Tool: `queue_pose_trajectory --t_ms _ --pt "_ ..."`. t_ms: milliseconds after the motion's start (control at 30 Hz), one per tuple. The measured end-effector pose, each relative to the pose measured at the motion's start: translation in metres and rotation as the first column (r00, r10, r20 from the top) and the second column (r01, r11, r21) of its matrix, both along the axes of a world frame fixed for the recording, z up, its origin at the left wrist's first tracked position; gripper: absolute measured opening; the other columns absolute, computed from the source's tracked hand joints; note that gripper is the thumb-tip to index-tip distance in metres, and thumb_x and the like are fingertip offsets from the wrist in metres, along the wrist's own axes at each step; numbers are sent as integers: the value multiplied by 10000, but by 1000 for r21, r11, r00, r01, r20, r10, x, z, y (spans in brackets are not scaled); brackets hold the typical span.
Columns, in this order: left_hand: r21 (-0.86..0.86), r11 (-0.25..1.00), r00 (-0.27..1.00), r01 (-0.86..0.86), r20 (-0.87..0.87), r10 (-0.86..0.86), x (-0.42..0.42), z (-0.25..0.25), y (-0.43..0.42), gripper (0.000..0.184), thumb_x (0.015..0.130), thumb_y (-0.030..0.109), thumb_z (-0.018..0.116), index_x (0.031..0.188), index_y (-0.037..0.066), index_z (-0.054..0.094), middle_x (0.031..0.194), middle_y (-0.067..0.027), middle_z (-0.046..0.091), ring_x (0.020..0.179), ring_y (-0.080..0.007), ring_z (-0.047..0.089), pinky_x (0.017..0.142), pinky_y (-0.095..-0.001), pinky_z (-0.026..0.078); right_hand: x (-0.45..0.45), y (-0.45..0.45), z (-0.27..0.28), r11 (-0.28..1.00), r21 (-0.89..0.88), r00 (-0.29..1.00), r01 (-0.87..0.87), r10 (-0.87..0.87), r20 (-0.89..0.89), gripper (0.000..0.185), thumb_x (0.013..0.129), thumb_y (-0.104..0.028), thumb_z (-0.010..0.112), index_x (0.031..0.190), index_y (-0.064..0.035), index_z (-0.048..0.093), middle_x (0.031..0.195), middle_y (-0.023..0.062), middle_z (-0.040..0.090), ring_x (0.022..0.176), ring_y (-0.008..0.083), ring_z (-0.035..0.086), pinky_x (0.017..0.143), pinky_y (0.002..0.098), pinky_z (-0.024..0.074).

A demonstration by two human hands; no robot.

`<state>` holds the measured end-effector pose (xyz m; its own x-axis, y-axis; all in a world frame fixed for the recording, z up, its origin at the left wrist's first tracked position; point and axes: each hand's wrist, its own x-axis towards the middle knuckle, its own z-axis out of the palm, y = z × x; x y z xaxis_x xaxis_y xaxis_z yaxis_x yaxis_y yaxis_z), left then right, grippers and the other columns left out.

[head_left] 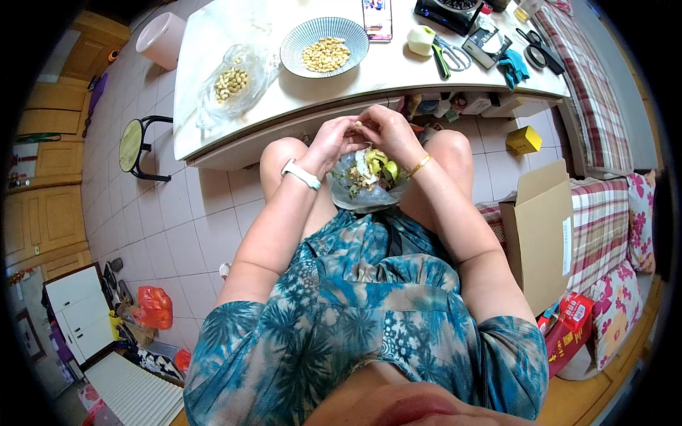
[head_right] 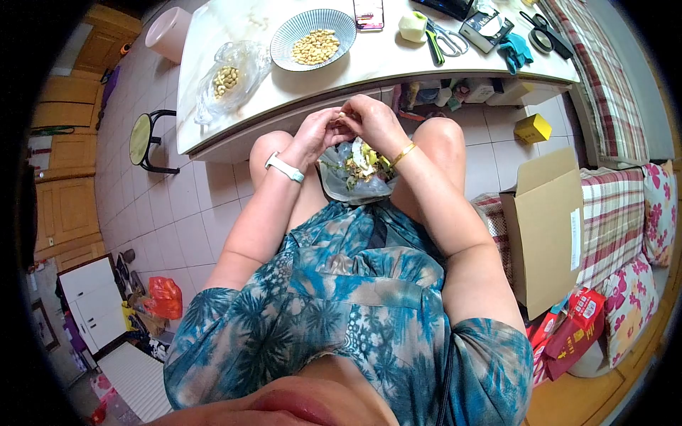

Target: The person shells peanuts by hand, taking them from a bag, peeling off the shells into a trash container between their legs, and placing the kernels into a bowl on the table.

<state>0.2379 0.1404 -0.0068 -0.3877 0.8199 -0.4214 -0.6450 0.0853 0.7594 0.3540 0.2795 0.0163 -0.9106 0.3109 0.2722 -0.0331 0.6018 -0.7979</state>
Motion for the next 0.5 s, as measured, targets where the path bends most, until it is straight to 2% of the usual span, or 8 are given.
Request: queue_pose_trajectory --t_ms 100,200,300,367,433,500 --pt "9 1000 1000 -22 3 22 3 1 2 264 1048 134 502 1215 -38 614 1140 -139 676 996 -218 703 903 -351 610 0 -1 3 999 26 999 41 -41 3 161 860 -107 738 977 -14 679 883 168 684 793 315 692 712 377 557" --pt "44 998 998 -55 -6 55 6 6 3 239 1038 125 535 1210 -21 614 1139 -127 678 983 -207 702 911 -346 606 2 -3 9 997 -64 999 39 -38 19 149 888 -120 723 987 -18 678 891 172 698 785 304 704 699 377 560" --pt "74 994 997 -82 13 81 4 5 3 235 1018 99 576 1224 -11 605 1132 -122 681 979 -189 698 900 -326 608 2 -5 14 990 -83 991 111 -117 -72 153 906 -132 714 1003 -20 675 889 172 703 770 294 712 689 373 562" --pt "-6 992 991 -125 -47 124 1 5 2 246 1012 65 572 1246 -9 587 1143 -129 685 986 -173 694 879 -297 609 1 -1 13 973 -47 963 225 -229 -141 166 911 -139 714 1023 -25 674 894 170 708 766 292 713 681 364 564" --pt "-2 989 989 -145 -36 145 -1 6 1 249 1011 53 568 1251 -10 581 1150 -134 688 980 -166 694 866 -283 607 0 4 6 969 -31 966 246 -248 -78 171 914 -169 706 1019 -38 676 894 165 714 790 308 713 696 384 567" --pt "1 987 987 -162 -24 162 -2 5 1 252 1010 41 564 1256 -10 575 1157 -138 690 973 -160 694 852 -269 606 0 8 -2 959 156 960 239 -257 112 174 920 -196 685 1016 -52 675 891 163 716 832 335 709 720 419 566"
